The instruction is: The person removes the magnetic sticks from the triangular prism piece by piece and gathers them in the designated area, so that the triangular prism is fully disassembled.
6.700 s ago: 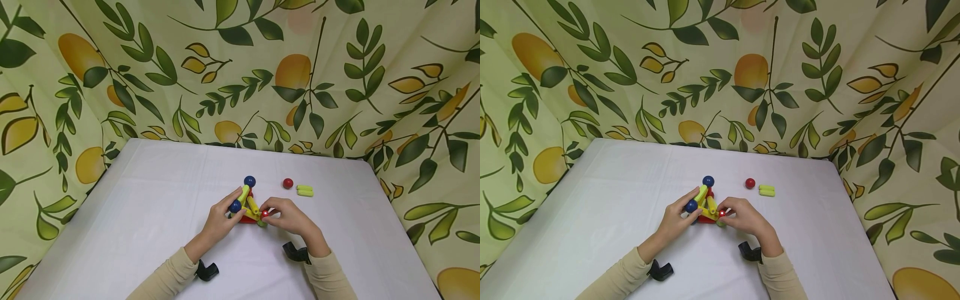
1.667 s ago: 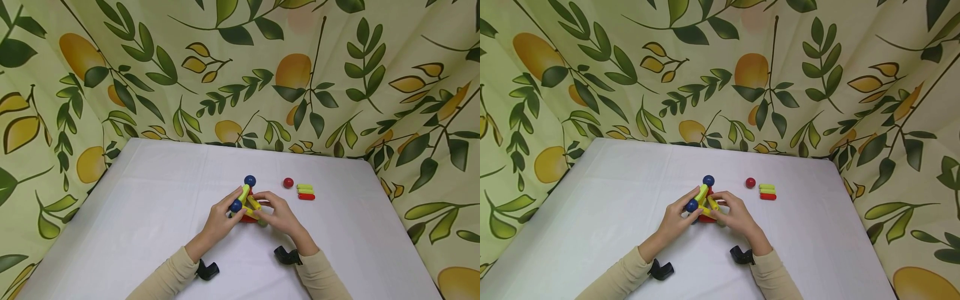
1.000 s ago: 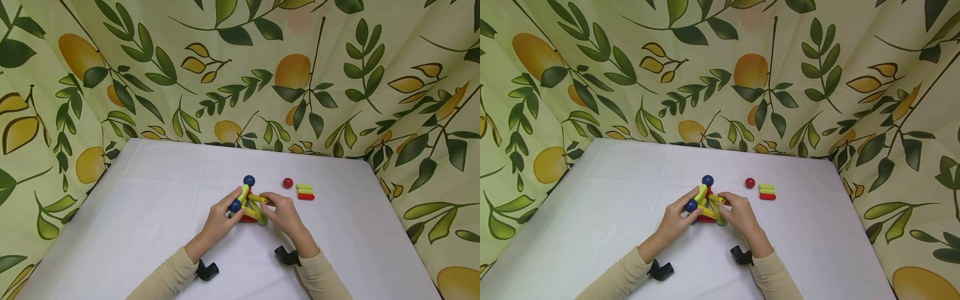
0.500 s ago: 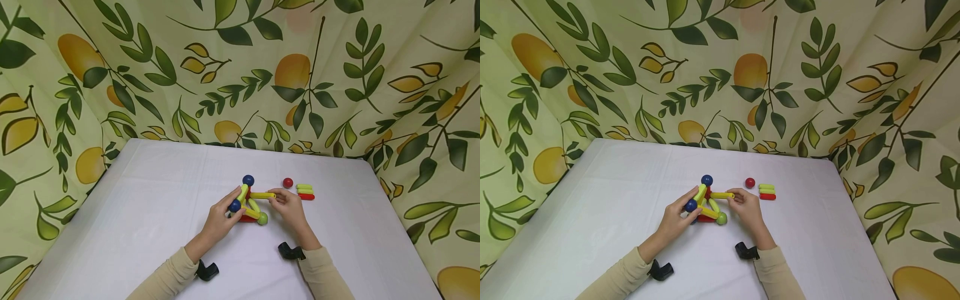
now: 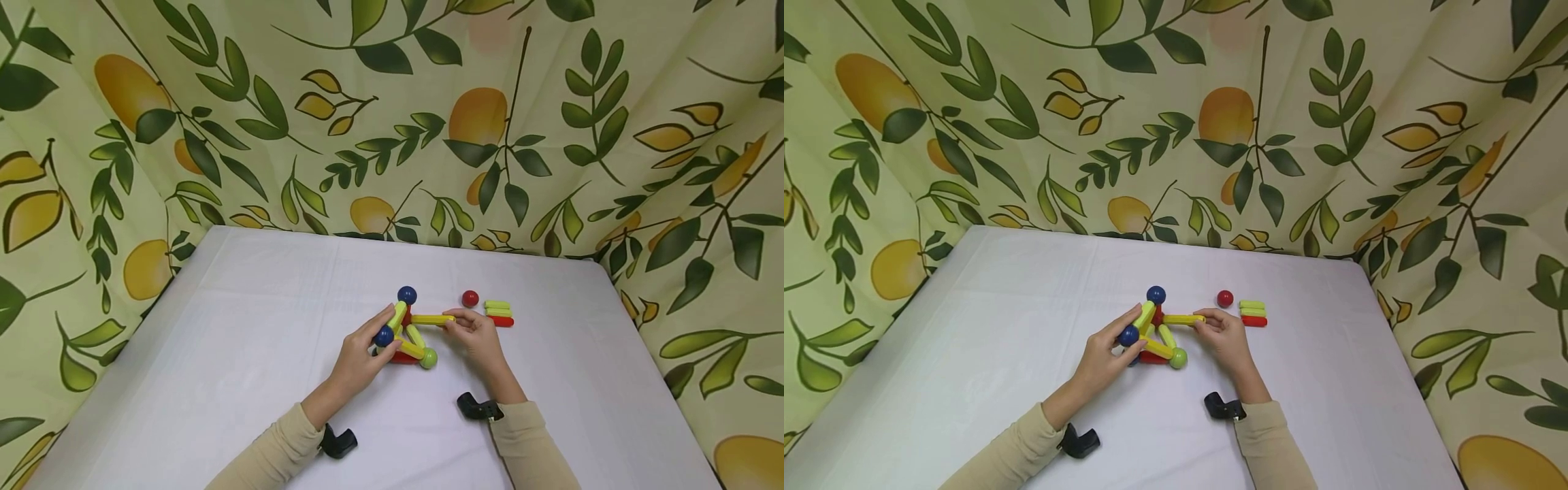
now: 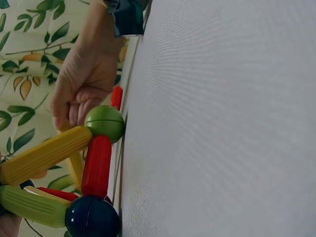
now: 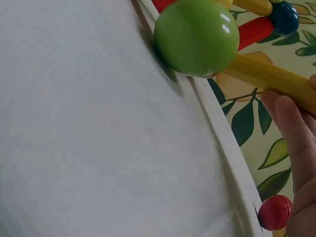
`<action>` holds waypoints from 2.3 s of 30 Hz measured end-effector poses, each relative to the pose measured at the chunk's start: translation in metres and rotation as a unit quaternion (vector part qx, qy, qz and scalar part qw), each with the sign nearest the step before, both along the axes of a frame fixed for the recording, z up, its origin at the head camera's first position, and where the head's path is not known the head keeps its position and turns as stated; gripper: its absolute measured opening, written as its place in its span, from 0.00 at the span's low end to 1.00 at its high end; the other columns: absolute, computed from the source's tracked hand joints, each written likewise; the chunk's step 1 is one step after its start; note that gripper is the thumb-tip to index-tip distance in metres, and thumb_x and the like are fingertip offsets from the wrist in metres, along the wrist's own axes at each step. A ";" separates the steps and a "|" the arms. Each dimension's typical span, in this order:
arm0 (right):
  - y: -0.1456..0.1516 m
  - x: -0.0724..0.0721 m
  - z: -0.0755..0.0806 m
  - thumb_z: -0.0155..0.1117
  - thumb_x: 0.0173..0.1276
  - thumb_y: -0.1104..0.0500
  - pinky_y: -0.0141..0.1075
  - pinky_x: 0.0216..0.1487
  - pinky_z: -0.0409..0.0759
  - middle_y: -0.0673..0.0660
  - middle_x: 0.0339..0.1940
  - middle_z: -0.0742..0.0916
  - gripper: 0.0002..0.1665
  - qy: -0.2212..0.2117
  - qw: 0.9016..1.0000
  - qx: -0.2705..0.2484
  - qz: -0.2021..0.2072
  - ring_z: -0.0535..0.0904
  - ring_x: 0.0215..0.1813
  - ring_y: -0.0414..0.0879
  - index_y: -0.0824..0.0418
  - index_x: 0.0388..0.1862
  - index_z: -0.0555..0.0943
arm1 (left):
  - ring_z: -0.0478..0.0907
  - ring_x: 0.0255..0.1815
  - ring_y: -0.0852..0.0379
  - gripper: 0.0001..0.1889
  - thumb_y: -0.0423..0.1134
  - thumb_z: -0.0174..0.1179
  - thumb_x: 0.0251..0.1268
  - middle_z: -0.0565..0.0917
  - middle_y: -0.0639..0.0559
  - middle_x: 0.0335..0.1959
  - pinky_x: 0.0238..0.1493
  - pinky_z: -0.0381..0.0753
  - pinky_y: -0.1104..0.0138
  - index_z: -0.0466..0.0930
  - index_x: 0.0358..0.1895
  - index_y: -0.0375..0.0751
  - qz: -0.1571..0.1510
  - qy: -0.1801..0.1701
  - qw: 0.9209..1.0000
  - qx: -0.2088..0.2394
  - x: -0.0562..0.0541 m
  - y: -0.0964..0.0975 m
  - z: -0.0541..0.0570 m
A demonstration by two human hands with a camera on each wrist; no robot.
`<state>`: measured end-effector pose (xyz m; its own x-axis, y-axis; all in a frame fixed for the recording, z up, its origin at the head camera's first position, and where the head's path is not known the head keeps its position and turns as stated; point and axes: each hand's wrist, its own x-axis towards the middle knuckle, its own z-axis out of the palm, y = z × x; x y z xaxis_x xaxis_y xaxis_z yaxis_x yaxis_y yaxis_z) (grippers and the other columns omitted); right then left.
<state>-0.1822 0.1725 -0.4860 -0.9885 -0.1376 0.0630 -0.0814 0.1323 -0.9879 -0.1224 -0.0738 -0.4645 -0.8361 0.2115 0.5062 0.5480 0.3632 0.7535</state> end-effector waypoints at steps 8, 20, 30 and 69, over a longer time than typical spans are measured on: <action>0.011 -0.002 0.003 0.64 0.64 0.63 0.28 0.42 0.83 0.49 0.35 0.87 0.18 0.048 0.999 -0.014 0.009 0.85 0.36 0.37 0.76 0.48 0.79 | 0.70 0.65 0.48 0.29 0.33 0.65 0.59 0.71 0.39 0.66 0.57 0.75 0.66 0.68 0.65 0.35 0.002 -0.005 1.000 0.006 0.000 -0.001 0.000; 0.066 -0.005 0.018 0.59 0.69 0.61 0.24 0.43 0.81 0.42 0.38 0.84 0.21 0.062 0.993 0.008 -0.101 0.83 0.38 0.32 0.75 0.55 0.74 | 0.70 0.65 0.48 0.29 0.32 0.65 0.59 0.72 0.40 0.65 0.56 0.75 0.66 0.68 0.65 0.34 -0.001 0.001 1.000 -0.002 0.000 -0.001 0.001; 0.119 -0.005 0.013 0.58 0.69 0.63 0.23 0.40 0.81 0.46 0.36 0.85 0.19 0.012 0.973 -0.067 -0.221 0.84 0.34 0.34 0.74 0.54 0.74 | 0.70 0.65 0.49 0.29 0.33 0.65 0.59 0.72 0.40 0.65 0.56 0.75 0.66 0.68 0.65 0.34 0.002 0.002 1.000 -0.005 -0.001 -0.001 0.001; 0.166 -0.033 -0.013 0.52 0.73 0.52 0.25 0.47 0.68 0.57 0.54 0.79 0.24 -0.100 0.921 0.232 -0.296 0.70 0.53 0.44 0.59 0.63 0.74 | 0.70 0.65 0.49 0.30 0.34 0.66 0.58 0.71 0.38 0.65 0.56 0.76 0.66 0.68 0.65 0.33 -0.004 -0.002 1.000 -0.011 -0.001 -0.002 0.003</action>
